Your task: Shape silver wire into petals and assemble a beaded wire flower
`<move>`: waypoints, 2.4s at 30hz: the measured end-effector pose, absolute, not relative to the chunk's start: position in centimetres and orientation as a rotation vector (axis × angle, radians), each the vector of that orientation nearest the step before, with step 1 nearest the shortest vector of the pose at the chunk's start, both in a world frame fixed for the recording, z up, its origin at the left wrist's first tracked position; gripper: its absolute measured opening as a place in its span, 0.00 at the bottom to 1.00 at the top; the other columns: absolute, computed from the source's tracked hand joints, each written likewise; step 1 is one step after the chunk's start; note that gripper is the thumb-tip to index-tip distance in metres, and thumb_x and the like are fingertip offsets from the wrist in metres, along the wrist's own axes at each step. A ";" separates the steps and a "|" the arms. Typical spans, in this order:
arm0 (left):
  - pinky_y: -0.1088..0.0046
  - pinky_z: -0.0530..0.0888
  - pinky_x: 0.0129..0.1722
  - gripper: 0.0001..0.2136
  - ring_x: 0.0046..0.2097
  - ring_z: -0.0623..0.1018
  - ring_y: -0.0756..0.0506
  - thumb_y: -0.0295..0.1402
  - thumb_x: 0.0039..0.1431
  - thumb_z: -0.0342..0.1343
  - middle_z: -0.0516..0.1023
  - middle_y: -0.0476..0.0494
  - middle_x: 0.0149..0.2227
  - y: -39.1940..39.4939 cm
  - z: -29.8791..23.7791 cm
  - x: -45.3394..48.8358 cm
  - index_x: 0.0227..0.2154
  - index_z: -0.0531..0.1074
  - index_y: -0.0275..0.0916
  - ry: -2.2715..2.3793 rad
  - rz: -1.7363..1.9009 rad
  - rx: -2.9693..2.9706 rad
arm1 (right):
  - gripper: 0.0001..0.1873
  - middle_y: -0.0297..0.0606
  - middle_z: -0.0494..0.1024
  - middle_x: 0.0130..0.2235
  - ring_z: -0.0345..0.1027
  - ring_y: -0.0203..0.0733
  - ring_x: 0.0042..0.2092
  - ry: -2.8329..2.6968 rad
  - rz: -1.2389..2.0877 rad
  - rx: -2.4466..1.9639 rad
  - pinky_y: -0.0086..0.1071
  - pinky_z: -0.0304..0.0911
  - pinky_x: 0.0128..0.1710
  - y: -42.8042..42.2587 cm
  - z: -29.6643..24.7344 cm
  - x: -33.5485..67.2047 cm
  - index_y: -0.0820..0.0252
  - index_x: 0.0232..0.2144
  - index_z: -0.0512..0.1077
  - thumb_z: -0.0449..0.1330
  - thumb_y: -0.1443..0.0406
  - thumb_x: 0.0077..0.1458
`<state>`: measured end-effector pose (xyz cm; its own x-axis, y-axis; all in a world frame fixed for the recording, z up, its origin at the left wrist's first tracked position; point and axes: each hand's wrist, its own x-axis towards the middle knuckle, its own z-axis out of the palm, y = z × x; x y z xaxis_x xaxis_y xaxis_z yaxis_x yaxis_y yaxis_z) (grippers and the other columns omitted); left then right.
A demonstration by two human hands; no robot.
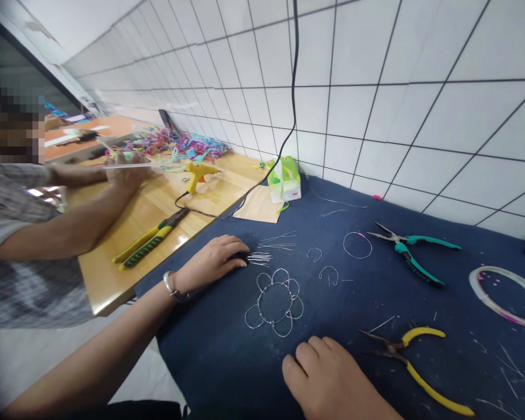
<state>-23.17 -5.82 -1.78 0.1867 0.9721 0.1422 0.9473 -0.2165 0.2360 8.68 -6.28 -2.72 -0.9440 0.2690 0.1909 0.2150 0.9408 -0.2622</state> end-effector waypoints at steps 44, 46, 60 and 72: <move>0.69 0.70 0.39 0.11 0.36 0.74 0.48 0.30 0.59 0.44 0.76 0.44 0.34 -4.0 -1.8 -21.5 0.39 0.70 0.38 1.808 0.846 1.903 | 0.11 0.34 0.67 0.27 0.56 0.37 0.29 -2.942 0.429 -0.386 0.32 0.47 0.27 -6.0 -2.7 9.0 0.58 0.33 0.66 0.51 0.74 0.46; 0.69 0.70 0.39 0.11 0.37 0.73 0.47 0.28 0.57 0.45 0.75 0.44 0.35 -2.7 -1.4 -20.5 0.38 0.71 0.38 1.819 0.714 2.136 | 0.10 0.34 0.67 0.27 0.56 0.37 0.28 -2.943 0.428 -0.388 0.32 0.47 0.27 -6.0 -2.7 9.0 0.58 0.32 0.65 0.51 0.74 0.46; 0.65 0.68 0.42 0.12 0.40 0.71 0.44 0.25 0.59 0.42 0.72 0.41 0.35 -1.0 -2.2 -18.2 0.41 0.69 0.36 1.963 0.252 2.520 | 0.12 0.34 0.68 0.28 0.57 0.39 0.29 -2.969 0.492 -0.360 0.33 0.46 0.27 -5.4 -2.6 9.2 0.57 0.34 0.65 0.53 0.74 0.45; 0.64 0.67 0.44 0.15 0.44 0.70 0.42 0.38 0.56 0.50 0.71 0.39 0.40 -0.3 -1.0 -19.1 0.43 0.68 0.37 1.949 0.317 2.491 | 0.11 0.34 0.68 0.29 0.56 0.38 0.30 -3.002 0.539 -0.376 0.32 0.47 0.27 -5.5 -2.3 9.4 0.58 0.33 0.64 0.52 0.74 0.44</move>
<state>-19.07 -0.34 -1.04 0.2285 0.9569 0.1790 0.9643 -0.2477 0.0933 9.37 -5.52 -2.30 -0.9677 0.2508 0.0239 0.2268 0.9085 -0.3509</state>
